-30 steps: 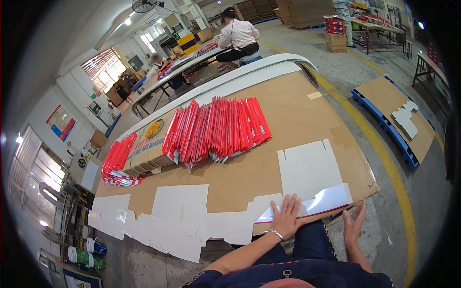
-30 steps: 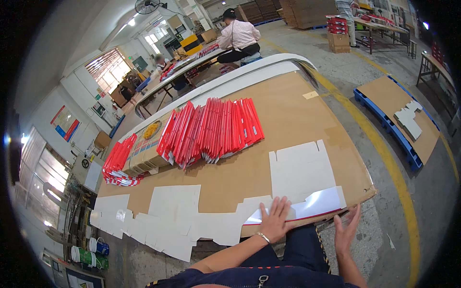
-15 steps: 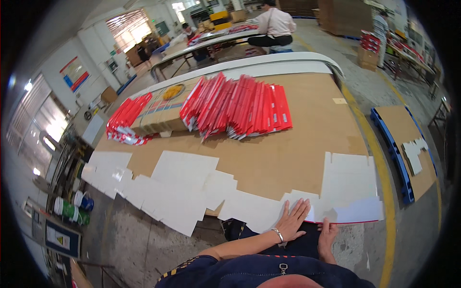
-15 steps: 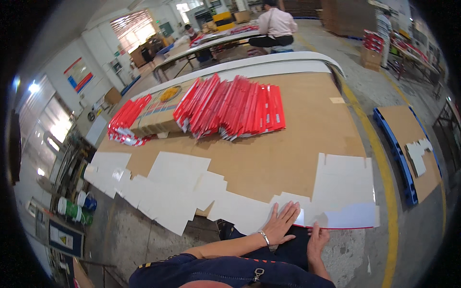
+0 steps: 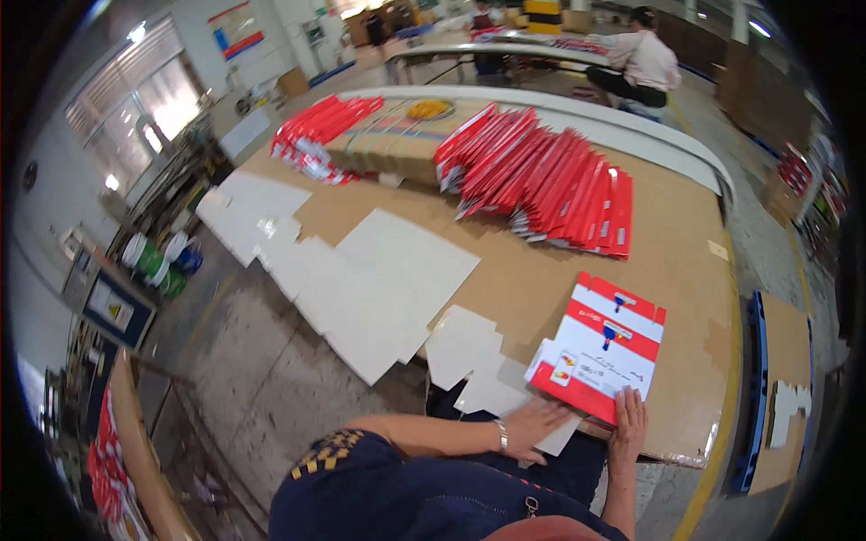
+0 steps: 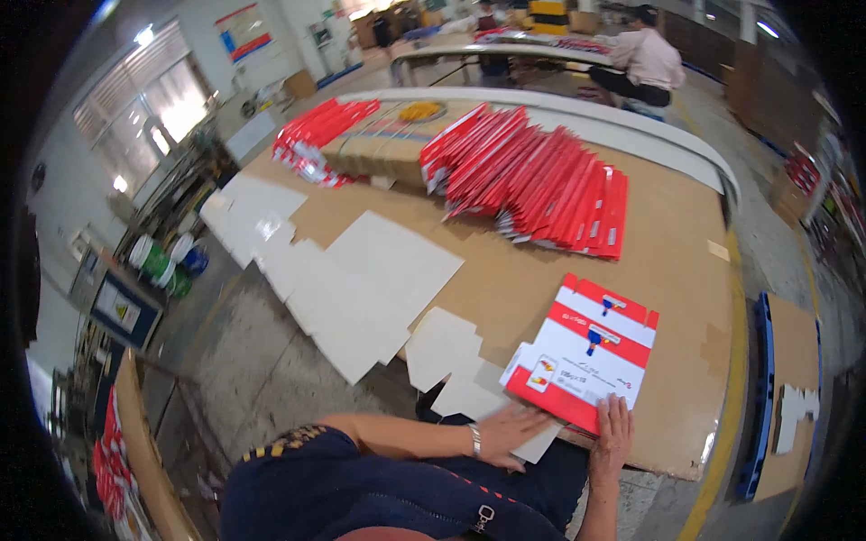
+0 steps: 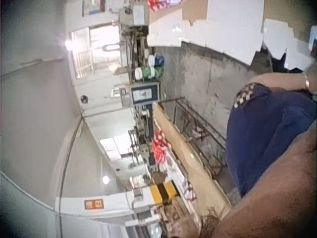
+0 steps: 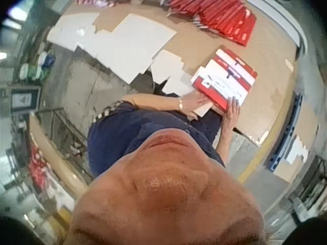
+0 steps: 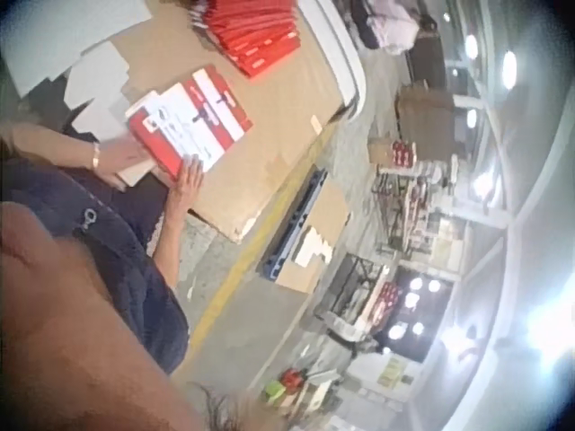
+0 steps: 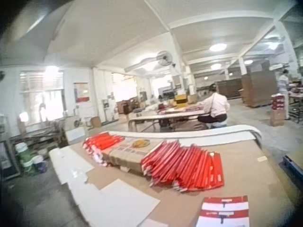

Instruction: The person folds flat white cardboard pieces into small rectangular boxes. They place a red and white printed insert into each folded box and then stack the completed units on a pile to the left. The process is repeated continuously throughout the clip.

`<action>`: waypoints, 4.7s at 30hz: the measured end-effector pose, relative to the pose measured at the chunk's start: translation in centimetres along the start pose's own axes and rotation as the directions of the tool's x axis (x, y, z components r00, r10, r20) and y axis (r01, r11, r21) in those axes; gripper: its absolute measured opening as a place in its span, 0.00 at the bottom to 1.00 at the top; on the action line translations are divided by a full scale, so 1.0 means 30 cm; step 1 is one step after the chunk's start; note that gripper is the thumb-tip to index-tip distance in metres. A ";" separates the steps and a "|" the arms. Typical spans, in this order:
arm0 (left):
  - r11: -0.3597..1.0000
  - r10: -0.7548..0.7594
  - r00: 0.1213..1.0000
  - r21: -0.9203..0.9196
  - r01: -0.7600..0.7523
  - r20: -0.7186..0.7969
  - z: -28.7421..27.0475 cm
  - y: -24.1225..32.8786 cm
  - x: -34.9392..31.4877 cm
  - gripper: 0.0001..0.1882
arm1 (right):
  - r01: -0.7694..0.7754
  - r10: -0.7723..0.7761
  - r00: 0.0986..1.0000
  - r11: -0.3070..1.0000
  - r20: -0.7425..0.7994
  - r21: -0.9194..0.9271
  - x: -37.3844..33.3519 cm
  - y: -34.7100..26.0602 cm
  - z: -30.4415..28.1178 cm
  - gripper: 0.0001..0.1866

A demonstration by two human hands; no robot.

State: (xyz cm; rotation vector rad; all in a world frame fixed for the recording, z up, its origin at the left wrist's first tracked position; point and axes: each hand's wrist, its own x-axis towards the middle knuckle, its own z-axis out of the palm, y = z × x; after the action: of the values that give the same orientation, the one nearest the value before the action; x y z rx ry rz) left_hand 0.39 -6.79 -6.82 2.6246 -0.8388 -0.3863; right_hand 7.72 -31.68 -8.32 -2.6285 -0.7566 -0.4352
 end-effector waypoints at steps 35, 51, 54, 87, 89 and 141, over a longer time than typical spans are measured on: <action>0.931 -0.273 0.908 0.150 0.333 -0.318 -0.006 -0.370 -0.135 0.55 | 0.220 -0.189 0.896 0.975 0.402 -0.033 0.125 -0.278 0.127 0.45; 0.902 -0.426 0.741 -0.305 0.305 -0.518 -0.140 -0.552 -0.484 0.19 | 0.123 -0.135 0.908 0.991 0.397 0.055 0.129 -0.363 0.035 0.43; 0.905 -0.425 0.706 -0.253 0.341 -0.567 -0.143 -0.553 -0.473 0.22 | 0.160 -0.153 0.923 0.987 0.354 0.008 0.118 -0.366 0.034 0.43; 0.992 0.129 0.799 0.078 -0.102 -0.587 -0.064 -0.542 -0.074 0.40 | 0.205 -0.195 0.926 0.979 0.324 0.002 0.131 -0.272 0.082 0.35; 0.992 0.109 0.878 0.105 -0.067 -0.467 -0.050 -0.533 -0.077 0.36 | 0.209 -0.178 0.922 0.976 0.344 -0.057 0.136 -0.265 0.095 0.35; 0.821 -0.441 0.773 -0.552 0.144 -0.455 -0.064 -0.416 0.262 0.49 | -0.557 0.376 0.824 0.675 0.424 0.484 -0.115 -0.450 0.001 0.15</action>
State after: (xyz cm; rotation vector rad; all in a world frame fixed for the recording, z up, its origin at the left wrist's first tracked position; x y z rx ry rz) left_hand 13.54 -1.53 -11.40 2.1781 -0.0795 0.1154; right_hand -2.59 -22.57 -6.15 -2.1627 -0.1881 0.3151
